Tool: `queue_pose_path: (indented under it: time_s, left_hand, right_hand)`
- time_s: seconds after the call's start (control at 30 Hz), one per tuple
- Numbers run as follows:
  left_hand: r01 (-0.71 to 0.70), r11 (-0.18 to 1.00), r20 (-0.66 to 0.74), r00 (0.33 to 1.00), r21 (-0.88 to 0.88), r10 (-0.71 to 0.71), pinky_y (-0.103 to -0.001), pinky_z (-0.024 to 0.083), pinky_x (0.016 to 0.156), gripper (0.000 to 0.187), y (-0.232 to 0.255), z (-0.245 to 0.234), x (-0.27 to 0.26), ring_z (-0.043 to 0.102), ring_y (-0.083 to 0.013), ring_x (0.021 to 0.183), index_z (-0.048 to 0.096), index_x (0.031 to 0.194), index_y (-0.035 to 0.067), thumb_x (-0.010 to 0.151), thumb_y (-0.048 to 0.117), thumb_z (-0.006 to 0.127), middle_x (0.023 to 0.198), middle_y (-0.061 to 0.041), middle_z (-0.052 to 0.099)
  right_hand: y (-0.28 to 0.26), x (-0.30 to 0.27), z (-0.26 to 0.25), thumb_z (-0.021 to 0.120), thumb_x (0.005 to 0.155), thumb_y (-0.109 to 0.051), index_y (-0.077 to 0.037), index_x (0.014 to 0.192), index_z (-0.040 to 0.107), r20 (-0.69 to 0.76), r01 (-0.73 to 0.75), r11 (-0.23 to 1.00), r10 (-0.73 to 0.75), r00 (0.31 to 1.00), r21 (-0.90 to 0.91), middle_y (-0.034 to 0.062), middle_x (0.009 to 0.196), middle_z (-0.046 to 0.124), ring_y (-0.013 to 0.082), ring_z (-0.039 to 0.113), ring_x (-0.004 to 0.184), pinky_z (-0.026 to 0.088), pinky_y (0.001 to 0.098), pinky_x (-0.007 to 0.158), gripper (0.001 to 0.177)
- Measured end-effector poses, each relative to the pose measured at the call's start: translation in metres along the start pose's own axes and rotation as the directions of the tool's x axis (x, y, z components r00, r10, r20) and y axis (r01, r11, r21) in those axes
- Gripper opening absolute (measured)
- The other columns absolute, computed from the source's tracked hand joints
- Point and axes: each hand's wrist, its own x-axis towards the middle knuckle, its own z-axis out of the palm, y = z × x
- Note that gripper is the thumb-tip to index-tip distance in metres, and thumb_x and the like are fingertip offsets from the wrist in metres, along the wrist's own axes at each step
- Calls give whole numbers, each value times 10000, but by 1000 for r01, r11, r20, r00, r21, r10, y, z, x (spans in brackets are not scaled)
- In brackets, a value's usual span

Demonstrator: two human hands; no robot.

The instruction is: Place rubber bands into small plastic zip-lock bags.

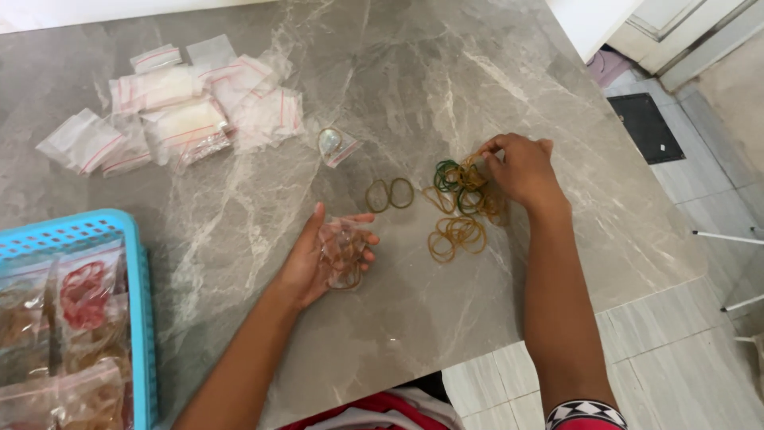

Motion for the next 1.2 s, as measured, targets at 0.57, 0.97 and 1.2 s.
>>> queue_pose_path:
  time_s: [0.57,0.97,1.2]
  left_hand:
    - [-1,1000,-52,999,8,1,-452,615,777,971,1,1,0,747,-336,898,523,1423,-42,934,769,311,1064,-215,726]
    - [-10,1000,-56,998,20,11,-443,612,759,967,1,3,0,746,-339,884,517,1419,-55,941,760,311,1061,-227,716]
    - [-10,1000,-57,998,28,11,-441,613,761,955,1,4,-1,747,-337,891,513,1421,-53,950,750,300,1055,-221,713]
  right_hand:
    - [-45,-28,-46,653,993,-183,-121,1043,738,66,-12,987,1,998,160,76,983,779,263,712,821,314,399,923,117]
    - [-36,-19,-36,657,964,-55,-20,1061,770,2,72,957,-76,997,283,222,998,752,438,717,836,531,471,787,153]
    - [-34,-19,-35,613,997,-72,-68,1058,749,-12,25,955,-22,1000,295,174,959,756,408,727,826,548,484,727,149]
